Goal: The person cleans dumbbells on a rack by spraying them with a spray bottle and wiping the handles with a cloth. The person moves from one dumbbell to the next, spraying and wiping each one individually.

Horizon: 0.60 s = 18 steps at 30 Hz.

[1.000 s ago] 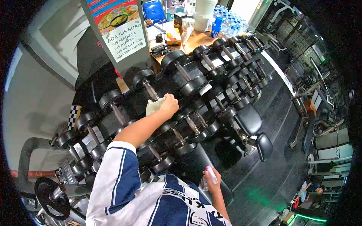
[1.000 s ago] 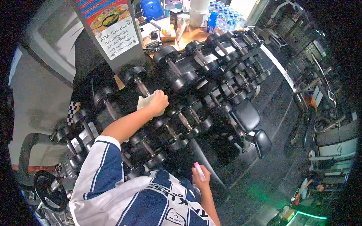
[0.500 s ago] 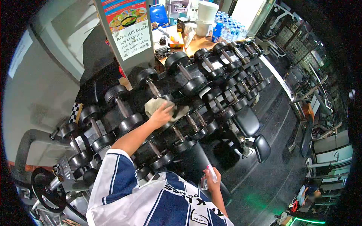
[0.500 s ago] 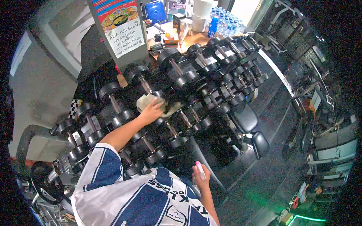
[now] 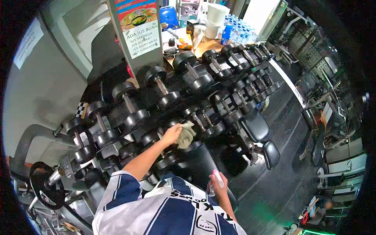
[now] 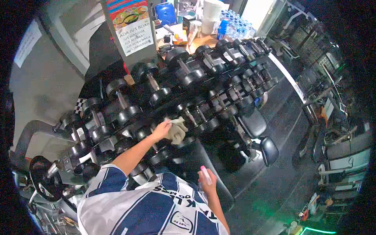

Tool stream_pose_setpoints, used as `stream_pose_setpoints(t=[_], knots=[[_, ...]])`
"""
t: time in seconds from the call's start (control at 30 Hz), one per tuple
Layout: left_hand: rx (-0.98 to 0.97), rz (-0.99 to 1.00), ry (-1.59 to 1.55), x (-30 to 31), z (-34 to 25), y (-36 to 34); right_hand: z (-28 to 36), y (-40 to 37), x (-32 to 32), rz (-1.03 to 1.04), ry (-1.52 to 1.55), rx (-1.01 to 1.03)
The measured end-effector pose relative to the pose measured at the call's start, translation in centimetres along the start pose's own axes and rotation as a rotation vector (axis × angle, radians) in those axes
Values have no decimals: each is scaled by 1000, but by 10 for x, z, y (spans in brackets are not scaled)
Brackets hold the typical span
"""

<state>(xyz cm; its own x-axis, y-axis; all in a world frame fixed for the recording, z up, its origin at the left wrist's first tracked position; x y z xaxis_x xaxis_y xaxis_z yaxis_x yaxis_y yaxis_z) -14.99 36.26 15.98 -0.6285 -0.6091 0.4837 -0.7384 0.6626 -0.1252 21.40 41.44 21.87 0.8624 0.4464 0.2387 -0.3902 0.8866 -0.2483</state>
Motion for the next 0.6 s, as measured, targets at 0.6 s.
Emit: stream_pose_setpoints(t=[0.6], knots=[[-793,221,701,-47,-172,-211,-30,7,11,233,29,37]])
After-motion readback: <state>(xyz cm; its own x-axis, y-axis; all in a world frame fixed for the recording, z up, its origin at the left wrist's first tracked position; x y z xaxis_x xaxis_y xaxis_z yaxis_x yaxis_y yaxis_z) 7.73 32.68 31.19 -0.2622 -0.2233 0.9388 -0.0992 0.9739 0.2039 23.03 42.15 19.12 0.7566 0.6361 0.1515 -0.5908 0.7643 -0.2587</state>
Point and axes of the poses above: each hand's wrist, its own y-axis towards the middle knuckle, its own x-axis out of the back of the hand, z = x × y, the point moved 7 cm from there along y, towards the middle knuckle, and after that the axes turned 13 degrees about -z, right-handed, at the moved point
